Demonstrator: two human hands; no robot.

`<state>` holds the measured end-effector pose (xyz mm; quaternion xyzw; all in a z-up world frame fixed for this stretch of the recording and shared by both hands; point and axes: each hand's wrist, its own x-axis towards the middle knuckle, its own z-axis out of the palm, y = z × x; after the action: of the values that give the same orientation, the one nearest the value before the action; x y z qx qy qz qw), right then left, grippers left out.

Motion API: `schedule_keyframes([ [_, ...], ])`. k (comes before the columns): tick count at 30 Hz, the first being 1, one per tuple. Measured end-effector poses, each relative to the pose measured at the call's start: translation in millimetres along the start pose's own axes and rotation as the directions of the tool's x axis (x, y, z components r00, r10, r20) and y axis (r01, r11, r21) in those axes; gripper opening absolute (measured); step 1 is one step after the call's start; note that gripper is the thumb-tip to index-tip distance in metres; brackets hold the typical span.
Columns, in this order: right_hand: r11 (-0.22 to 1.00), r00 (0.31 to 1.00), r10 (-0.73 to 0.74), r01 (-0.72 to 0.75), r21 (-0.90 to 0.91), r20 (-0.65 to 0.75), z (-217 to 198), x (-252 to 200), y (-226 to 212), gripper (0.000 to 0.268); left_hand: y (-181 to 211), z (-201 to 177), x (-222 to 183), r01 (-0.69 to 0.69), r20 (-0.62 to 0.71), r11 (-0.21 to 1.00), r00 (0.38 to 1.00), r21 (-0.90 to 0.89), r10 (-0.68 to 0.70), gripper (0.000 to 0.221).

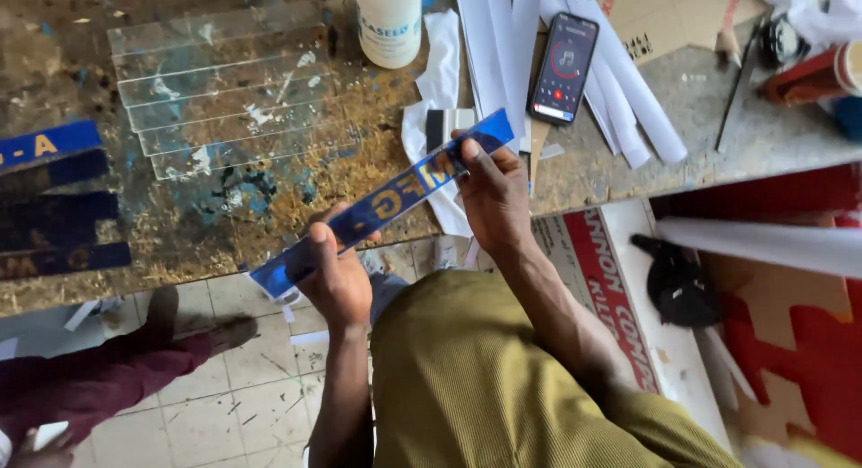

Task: Preparing and organizing vinyl sign strips by peeling off backing, arranging them on a workbench, and using a spray bottle.

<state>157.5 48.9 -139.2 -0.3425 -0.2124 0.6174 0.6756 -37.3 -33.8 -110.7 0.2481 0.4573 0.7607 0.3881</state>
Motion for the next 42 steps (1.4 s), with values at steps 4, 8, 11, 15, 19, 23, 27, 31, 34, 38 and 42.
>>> schedule_keyframes([
  [4,0.999,1.000,0.026,-0.026,0.020,0.000,36.8,-22.3,-3.7,0.028,-20.4,-4.3,-4.9,-0.054,-0.053,0.998,0.997,-0.035,0.052,0.037],
  [8,0.978,0.977,0.153,-0.129,-0.163,0.147,79.1,-50.7,7.8,0.032,-40.4,-12.5,8.6,-0.260,0.038,0.965,0.965,0.025,0.259,0.039],
  [11,0.974,0.962,0.211,-0.191,-0.126,0.173,85.9,-55.9,26.5,0.025,-43.8,-22.4,15.2,-0.342,0.074,0.938,0.939,0.066,0.337,0.038],
  [15,0.979,0.962,0.204,-0.200,-0.040,0.180,92.0,-43.6,37.0,0.016,-3.5,-13.7,18.5,-0.360,0.091,0.926,0.932,0.114,0.351,0.040],
  [19,0.976,0.966,0.218,-0.219,-0.008,0.136,74.1,-18.7,66.5,0.015,4.2,-36.0,28.2,-0.301,0.063,0.944,0.953,0.136,0.295,0.042],
  [23,0.976,0.972,0.207,-0.214,0.048,0.111,88.9,-4.5,69.2,0.008,10.0,-53.8,38.1,-0.331,0.042,0.932,0.944,0.146,0.328,0.042],
  [27,0.969,0.967,0.237,-0.242,0.044,0.097,85.5,10.1,82.2,0.011,2.1,-76.4,43.9,-0.324,-0.010,0.939,0.945,0.118,0.327,0.039],
  [31,0.954,0.949,0.283,-0.294,0.065,0.138,116.7,4.2,79.8,0.009,5.7,-86.8,52.3,-0.314,-0.006,0.940,0.948,0.134,0.317,0.041],
  [34,0.957,0.942,0.285,-0.291,0.010,0.175,128.2,-3.1,96.1,0.022,8.0,-89.1,57.9,-0.319,0.005,0.933,0.947,0.166,0.322,0.043],
  [38,0.952,0.932,0.306,-0.305,-0.037,0.192,117.8,-1.1,130.4,0.015,2.2,-97.2,59.6,-0.303,-0.021,0.939,0.950,0.165,0.310,0.042],
  [42,0.944,0.939,0.328,-0.330,0.000,0.103,125.7,22.2,110.9,0.012,-8.3,-111.6,62.2,-0.204,-0.144,0.975,0.966,0.086,0.215,0.045],
])
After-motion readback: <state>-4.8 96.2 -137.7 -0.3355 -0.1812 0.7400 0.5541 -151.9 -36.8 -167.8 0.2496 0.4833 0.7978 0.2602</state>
